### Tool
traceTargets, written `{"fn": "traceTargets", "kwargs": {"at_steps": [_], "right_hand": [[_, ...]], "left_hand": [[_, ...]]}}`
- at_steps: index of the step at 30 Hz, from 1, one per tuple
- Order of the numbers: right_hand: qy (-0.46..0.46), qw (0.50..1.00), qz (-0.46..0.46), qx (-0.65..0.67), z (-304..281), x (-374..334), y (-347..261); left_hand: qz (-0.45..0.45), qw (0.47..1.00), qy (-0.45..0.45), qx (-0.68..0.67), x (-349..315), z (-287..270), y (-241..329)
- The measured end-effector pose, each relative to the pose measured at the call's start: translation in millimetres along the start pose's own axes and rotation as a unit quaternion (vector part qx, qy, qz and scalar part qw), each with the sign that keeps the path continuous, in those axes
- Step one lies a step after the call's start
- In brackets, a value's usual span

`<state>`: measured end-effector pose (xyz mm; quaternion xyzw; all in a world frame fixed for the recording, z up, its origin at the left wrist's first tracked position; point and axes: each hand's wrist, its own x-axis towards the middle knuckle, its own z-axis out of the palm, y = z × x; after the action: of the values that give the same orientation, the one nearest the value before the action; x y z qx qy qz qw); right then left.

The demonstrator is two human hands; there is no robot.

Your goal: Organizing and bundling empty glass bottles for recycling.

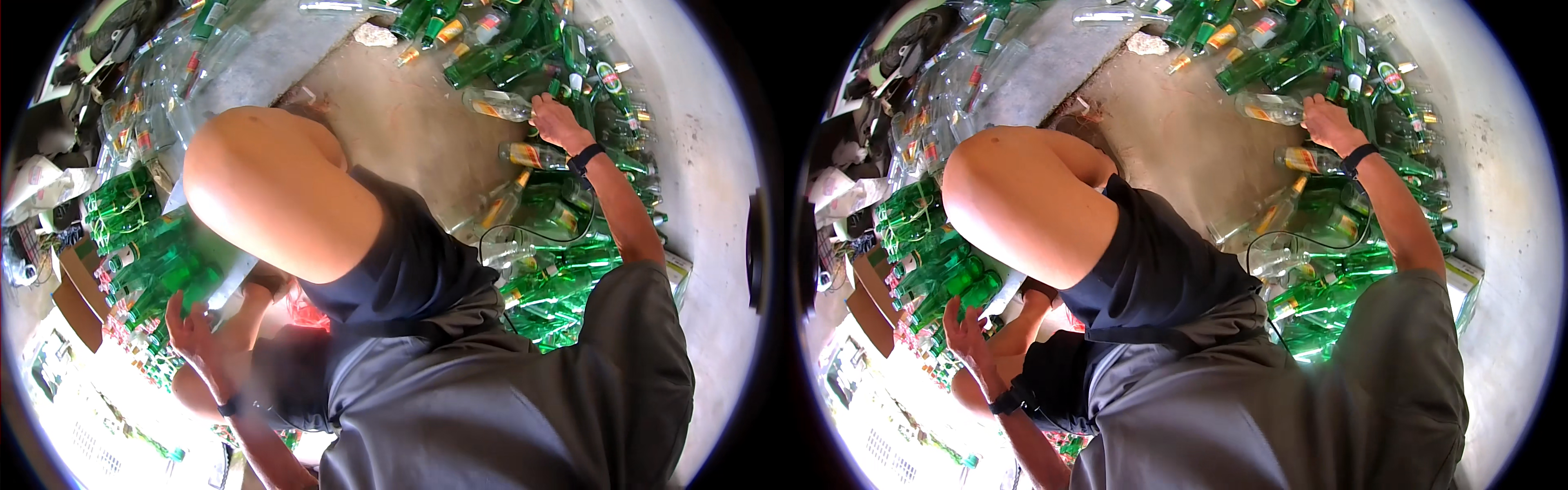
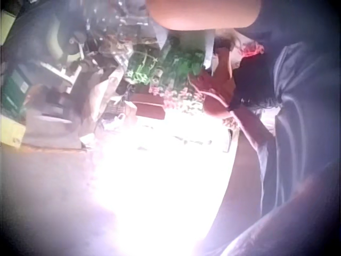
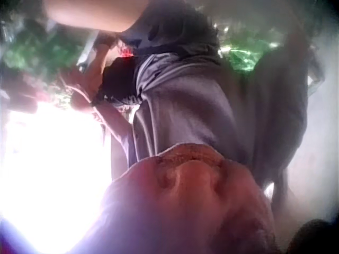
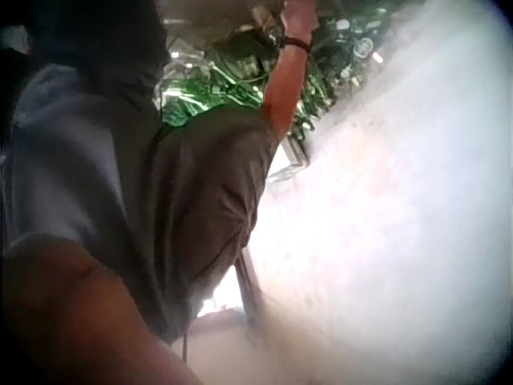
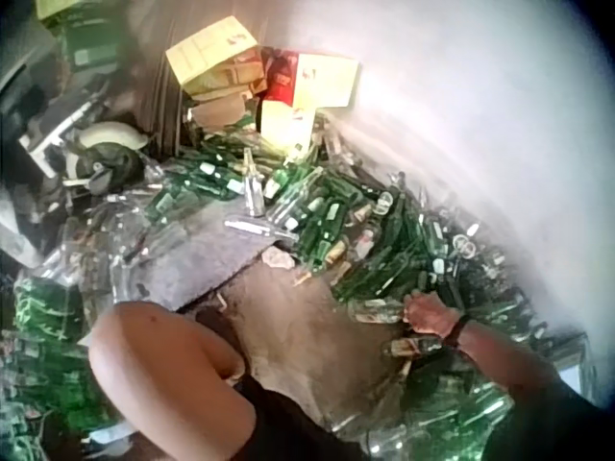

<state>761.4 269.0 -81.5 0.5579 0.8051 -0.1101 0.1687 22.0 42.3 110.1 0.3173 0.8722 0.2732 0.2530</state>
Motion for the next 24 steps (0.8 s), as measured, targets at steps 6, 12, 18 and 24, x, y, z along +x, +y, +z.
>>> {"fn": "traceTargets", "kwargs": {"at_steps": [6,12,18,24], "right_hand": [[-0.093,0.993,0.010,0.075,-50,-49,-61],[-0.241,0.951,0.010,0.192,-118,-99,-115],[-0.258,0.959,0.009,0.115,-107,-136,-92],[-0.271,0.959,0.055,0.056,-94,-163,-54]], "left_hand": [[0.012,0.999,-0.030,0.016,6,-1,-6],[0.032,0.997,-0.062,-0.024,16,0,-31],[0.035,0.994,-0.074,-0.065,17,-1,-40],[0.024,0.994,-0.082,-0.062,13,-2,-41]]}}
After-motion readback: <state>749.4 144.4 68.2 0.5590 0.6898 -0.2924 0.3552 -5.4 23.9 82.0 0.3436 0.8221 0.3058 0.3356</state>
